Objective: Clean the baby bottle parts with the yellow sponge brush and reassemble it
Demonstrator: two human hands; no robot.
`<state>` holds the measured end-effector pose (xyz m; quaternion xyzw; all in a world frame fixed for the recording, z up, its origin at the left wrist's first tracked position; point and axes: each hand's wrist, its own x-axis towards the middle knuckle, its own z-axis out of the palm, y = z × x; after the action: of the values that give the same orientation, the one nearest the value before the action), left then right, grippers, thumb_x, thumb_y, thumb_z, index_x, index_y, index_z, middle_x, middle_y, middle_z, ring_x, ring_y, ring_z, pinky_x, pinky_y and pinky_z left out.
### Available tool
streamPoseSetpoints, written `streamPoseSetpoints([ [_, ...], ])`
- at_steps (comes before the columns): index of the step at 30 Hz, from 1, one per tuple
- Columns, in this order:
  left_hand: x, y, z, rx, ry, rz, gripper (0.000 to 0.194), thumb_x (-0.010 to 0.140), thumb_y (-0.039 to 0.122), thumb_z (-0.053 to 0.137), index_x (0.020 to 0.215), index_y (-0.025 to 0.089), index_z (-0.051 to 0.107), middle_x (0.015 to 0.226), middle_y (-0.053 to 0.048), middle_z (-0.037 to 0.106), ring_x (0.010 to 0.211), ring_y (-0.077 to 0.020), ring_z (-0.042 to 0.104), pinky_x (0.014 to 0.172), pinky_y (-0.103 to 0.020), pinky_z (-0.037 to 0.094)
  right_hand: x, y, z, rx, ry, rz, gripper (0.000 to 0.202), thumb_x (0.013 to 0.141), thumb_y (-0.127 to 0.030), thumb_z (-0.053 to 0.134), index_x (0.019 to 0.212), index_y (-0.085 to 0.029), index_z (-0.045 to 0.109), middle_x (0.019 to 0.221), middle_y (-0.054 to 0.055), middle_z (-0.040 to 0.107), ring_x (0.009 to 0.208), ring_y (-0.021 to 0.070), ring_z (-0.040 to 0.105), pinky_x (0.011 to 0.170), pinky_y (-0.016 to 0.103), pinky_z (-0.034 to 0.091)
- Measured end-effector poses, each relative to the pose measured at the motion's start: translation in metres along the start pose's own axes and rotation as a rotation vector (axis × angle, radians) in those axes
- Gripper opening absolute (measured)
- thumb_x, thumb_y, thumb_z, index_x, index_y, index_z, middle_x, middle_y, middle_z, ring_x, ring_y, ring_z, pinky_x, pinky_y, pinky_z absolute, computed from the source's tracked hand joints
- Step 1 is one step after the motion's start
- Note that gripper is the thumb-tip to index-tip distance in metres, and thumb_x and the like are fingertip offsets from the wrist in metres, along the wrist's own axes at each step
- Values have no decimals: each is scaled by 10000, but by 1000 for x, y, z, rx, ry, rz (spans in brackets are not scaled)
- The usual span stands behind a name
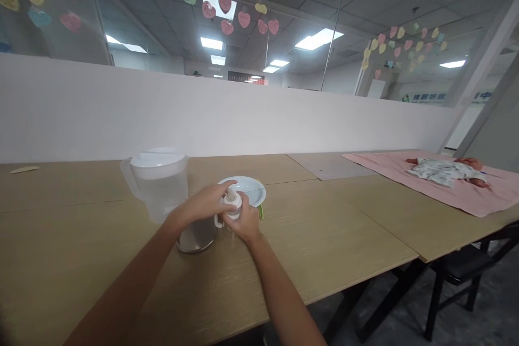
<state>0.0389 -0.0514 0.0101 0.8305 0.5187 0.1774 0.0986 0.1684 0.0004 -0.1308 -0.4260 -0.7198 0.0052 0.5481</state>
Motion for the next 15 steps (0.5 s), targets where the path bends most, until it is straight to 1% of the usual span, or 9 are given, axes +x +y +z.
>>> streamPoseSetpoints([
  [3,-4,1,-11,-54,44,7,642,712,407,561,1303,197,427,1125,-85,611,990,-236,571,786,-285,434,0,0,1,-9,10,-1,644,715,-540,574,1187,-136,407,871,95,678,738,240,662,589,287,472],
  [7,-8,-1,-22,-116,131,40,610,736,413,561,1299,223,424,1142,-72,593,984,-222,570,810,-297,440,-1,0,1,-28,31,-25,566,727,-556,565,1106,-147,470,816,71,663,687,209,647,602,280,467],
  [11,-9,-4,-26,-185,197,37,622,742,391,572,1319,237,395,1076,-65,600,953,-212,580,807,-316,456,0,-1,-1,-45,30,-84,441,758,-545,542,973,-161,522,822,71,651,716,198,628,646,282,462],
  [15,-7,-4,-26,-282,259,37,622,737,402,589,1310,248,402,1053,-61,599,943,-207,587,807,-323,472,1,0,-1,-56,33,-135,397,774,-536,533,914,-165,535,799,67,622,732,188,596,657,281,455],
])
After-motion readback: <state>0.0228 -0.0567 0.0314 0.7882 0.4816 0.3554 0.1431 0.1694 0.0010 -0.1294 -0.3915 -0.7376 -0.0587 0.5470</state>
